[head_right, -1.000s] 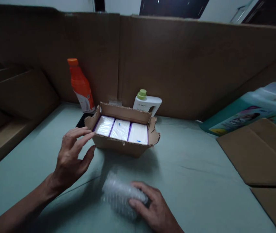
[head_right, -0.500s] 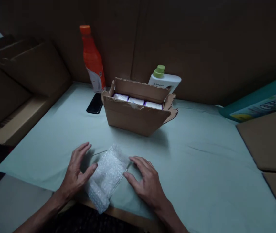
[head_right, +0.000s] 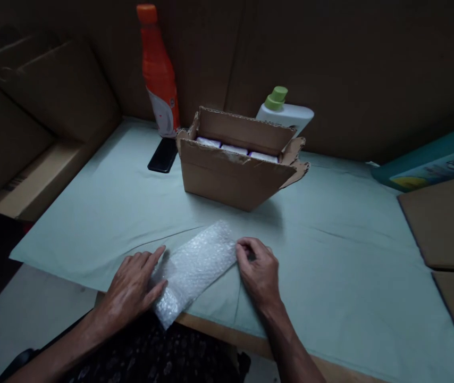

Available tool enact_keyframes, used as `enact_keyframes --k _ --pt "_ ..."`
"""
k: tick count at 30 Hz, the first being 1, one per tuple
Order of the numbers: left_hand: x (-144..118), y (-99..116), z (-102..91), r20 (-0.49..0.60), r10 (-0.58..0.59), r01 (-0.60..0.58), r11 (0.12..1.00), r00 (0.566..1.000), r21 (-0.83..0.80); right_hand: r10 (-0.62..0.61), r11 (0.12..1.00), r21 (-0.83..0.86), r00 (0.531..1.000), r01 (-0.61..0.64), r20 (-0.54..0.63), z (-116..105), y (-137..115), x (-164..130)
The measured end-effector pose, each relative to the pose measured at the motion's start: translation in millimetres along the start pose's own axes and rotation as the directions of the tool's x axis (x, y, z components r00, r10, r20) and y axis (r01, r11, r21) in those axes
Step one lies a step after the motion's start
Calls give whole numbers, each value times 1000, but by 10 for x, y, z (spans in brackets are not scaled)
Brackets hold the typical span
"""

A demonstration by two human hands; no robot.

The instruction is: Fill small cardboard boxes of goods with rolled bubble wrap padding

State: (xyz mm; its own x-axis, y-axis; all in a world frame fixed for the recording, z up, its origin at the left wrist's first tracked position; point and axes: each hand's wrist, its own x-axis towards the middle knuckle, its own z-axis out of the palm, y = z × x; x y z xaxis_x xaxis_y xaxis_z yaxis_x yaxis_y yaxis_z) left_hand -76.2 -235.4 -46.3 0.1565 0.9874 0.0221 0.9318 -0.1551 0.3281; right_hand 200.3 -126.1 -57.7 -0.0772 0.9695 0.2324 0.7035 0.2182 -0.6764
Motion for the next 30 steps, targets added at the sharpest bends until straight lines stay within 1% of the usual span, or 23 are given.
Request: enact_keyframes --k 2,4,6,8,10,11,13,15,16,17,18,19,20,21,22,23,24,25,26,27,28,29,30 --pt "82 -31 30 4 75 -75 996 997 -37 38 998 -46 998 -41 -56 -95 92 -112" --pt "259 -85 48 -24 142 -144 987 990 -70 75 995 -59 994 -80 -84 -165 146 -240" --pt "507 -158 29 -76 178 -185 978 981 -96 139 990 -12 985 -141 -104 -217 158 -352" --pt "754 -258 -26 -138 186 -210 960 973 -187 224 974 67 964 -216 -143 -264 159 -422" --pt "920 -385 -98 -206 179 -240 914 962 -327 303 951 130 932 -281 -199 -329 202 -440" --pt "957 -458 -133 -232 163 -243 892 959 -380 337 939 151 912 -308 -235 -377 252 -432" --pt "943 -616 -188 -252 125 -226 876 960 -426 392 919 176 861 -352 -323 -522 420 -395" --pt "846 -779 -231 -245 90 -189 889 965 -418 413 910 153 807 -385 -423 -736 653 -346" --pt "782 -859 -253 -230 85 -175 897 969 -407 406 907 109 781 -406 -475 -862 775 -322" --pt "713 -932 -282 -207 91 -168 904 974 -393 382 904 30 770 -427 -511 -992 885 -301" --pt "643 -995 -319 -179 101 -163 913 979 -375 335 894 -79 775 -441 -536 -1112 972 -283" --pt "574 -1041 -365 -156 101 -151 924 983 -351 268 874 -204 790 -440 -552 -1210 1023 -269" --pt "507 -1064 -418 -148 79 -123 939 986 -320 181 852 -324 811 -412 -557 -1271 1029 -261" --pt "444 -1058 -471 -166 29 -75 956 986 -282 77 836 -421 834 -353 -546 -1282 981 -260" --pt "388 -1017 -518 -213 -37 -16 971 976 -239 -29 833 -488 860 -261 -510 -1232 877 -266" --pt "340 -942 -549 -283 -88 32 980 955 -196 -126 845 -515 882 -144 -454 -1119 721 -278" --pt "301 -836 -554 -347 -98 45 987 933 -157 -208 864 -503 903 -10 -376 -945 522 -290" --pt "270 -708 -528 -376 -55 12 993 925 -117 -273 883 -450 929 137 -251 -724 298 -301" --pt "247 -570 -470 -360 33 -64 995 933 -74 -329 890 -370 938 269 -110 -474 69 -306" --pt "228 -439 -384 -294 148 -167 985 944 -39 -382 878 -298 923 375 36 -220 -143 -306" --pt "212 -329 -281 -187 252 -259 966 950 -11 -453 842 -222 867 493 208 14 -317 -303" --pt "194 -253 -174 -81 320 -321 947 944 10 -488 813 -164 807 559 333 206 -436 -299" --pt "174 -216 -77 6 352 -352 936 936 26 -516 784 -123 749 608 416 340 -491 -299"
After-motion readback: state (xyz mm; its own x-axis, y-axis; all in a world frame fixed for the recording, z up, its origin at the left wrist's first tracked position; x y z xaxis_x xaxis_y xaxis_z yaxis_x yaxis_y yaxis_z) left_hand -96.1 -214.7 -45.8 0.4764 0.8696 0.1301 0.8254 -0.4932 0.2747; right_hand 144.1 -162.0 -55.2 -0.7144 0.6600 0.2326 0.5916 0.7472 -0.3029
